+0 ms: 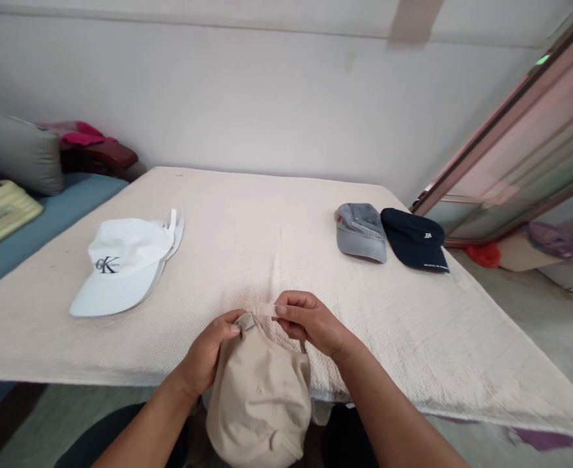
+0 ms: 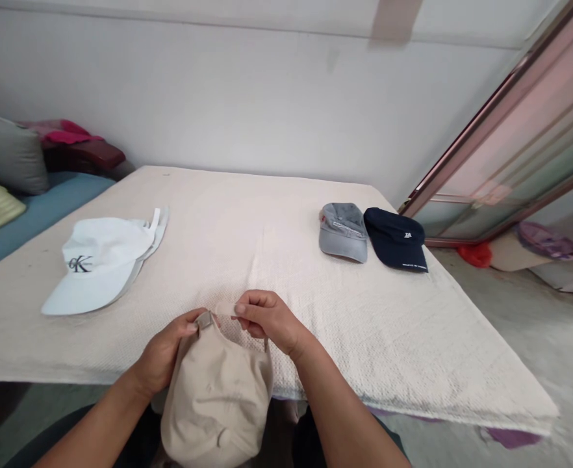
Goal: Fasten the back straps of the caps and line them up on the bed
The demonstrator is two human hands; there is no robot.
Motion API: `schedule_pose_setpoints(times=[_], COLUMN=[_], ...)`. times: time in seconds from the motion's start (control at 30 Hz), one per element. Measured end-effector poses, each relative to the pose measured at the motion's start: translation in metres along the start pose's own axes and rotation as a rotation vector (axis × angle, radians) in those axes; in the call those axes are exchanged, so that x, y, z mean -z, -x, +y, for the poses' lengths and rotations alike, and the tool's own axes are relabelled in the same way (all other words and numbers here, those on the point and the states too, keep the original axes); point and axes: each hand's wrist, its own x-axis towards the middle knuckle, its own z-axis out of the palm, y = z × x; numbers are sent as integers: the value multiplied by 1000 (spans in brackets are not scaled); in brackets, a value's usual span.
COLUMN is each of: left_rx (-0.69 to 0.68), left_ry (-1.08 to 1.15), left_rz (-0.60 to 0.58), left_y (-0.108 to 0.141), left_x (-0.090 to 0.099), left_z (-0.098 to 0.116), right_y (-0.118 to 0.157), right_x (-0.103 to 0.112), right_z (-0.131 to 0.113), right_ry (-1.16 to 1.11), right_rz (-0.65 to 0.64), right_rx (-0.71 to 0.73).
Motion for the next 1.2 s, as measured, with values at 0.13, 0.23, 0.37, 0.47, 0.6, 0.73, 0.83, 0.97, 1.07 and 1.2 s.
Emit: schedule_pose_setpoints(times=[0.13,0.23,0.37,0.47,0.6,0.73,0.83,0.97,1.07,1.2], left_rx=[21,20,25,47,61,55,60,57,60,72], left_ry=[5,24,13,10,18,45,46,63,76,72], left_rz=[17,28,50,67,64,96,100,136,122,90], left_y=[-1,-2,-2,-2,-1,-1,-1,-3,-3,-3], left_x=[2,2,-1,-5,-8,-8,-7,-4,-4,-6], left_z=[-2,-4,-2,0,0,-1,-2,-5,-5,-4], right_y=[-1,-1,-2,-2,-2,-2,-2,-2,-1,-1], right_x=[0,0,0,0,-1,-2,-2,-2,0,0], right_z=[2,3,4,3,4,5,7,8,7,5], right_ry=[4,8,1,-5,-11,-13,20,81,90,102], right_rz=[8,-3,-3,-3,-29,-55,-72,-67,-68,-41], right_rx=[-3,-11,-9,-8,-16,-17,1,21,27,35])
